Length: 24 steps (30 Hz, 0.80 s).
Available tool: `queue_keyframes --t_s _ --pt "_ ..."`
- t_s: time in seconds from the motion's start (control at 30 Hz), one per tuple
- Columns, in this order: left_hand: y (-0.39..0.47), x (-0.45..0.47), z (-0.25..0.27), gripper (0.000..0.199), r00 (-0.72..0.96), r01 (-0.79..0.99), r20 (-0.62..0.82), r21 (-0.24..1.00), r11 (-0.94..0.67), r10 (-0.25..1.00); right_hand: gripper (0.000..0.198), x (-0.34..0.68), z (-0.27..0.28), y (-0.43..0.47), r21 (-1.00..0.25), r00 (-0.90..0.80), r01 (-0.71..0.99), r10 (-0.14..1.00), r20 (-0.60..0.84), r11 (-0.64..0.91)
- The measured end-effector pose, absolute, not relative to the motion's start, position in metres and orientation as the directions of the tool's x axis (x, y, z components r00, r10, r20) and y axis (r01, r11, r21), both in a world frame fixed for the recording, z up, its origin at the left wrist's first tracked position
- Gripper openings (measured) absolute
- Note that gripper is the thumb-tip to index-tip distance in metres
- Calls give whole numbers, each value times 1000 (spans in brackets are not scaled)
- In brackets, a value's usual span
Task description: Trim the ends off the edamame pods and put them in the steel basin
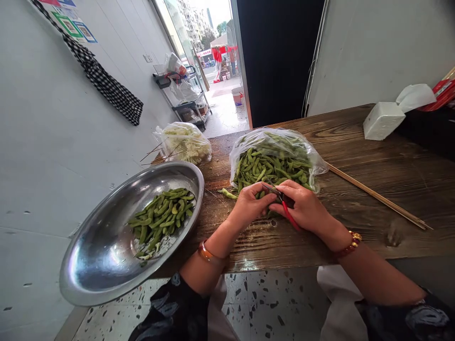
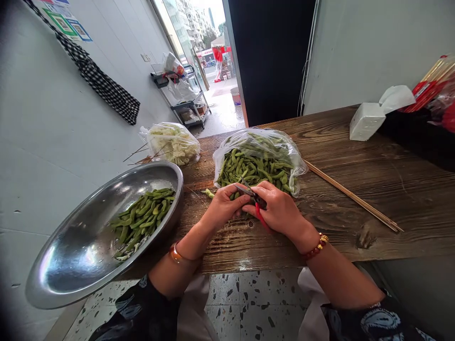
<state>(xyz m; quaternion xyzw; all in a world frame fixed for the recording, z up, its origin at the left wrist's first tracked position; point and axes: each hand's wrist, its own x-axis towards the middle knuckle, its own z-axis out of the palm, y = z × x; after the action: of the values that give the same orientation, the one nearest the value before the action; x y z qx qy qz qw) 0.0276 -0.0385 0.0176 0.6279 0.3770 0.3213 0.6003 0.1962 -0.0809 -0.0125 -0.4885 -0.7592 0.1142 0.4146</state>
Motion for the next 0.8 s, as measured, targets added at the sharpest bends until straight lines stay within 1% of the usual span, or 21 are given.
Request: queue_keyframes --t_s 0.13,0.27,0.37,0.5,0.57,0.6,0.67,0.73,0.8 --pt "-40 27 19 28 515 69 -66 997 35 855 26 195 -12 -82 -583 -172 638 831 529 503" --pt "-39 23 21 27 509 116 -48 993 -13 860 23 195 -11 -82 -566 -190 668 846 498 483" --pt "-36 22 22 22 487 181 0 978 -101 873 24 195 -10 -82 -557 -197 681 851 486 475" --pt "-29 22 21 12 446 236 182 921 -311 876 21 195 -11 -82 -537 -206 709 863 462 457" --pt "-26 21 20 10 445 239 224 903 -356 867 20 195 -13 -82 -528 -205 720 865 458 450" --pt "-26 21 19 11 447 228 207 914 -335 870 20 195 -13 -82 -526 -205 723 866 456 448" --pt "-26 20 18 17 442 171 119 962 -214 889 22 197 -14 -81 -529 -199 723 868 455 444" --pt "-26 19 18 23 424 69 21 996 -56 905 28 199 -15 -80 -538 -177 720 866 467 438" --pt "-25 17 19 28 405 -52 -44 996 70 913 35 201 -15 -78 -545 -136 720 858 495 429"
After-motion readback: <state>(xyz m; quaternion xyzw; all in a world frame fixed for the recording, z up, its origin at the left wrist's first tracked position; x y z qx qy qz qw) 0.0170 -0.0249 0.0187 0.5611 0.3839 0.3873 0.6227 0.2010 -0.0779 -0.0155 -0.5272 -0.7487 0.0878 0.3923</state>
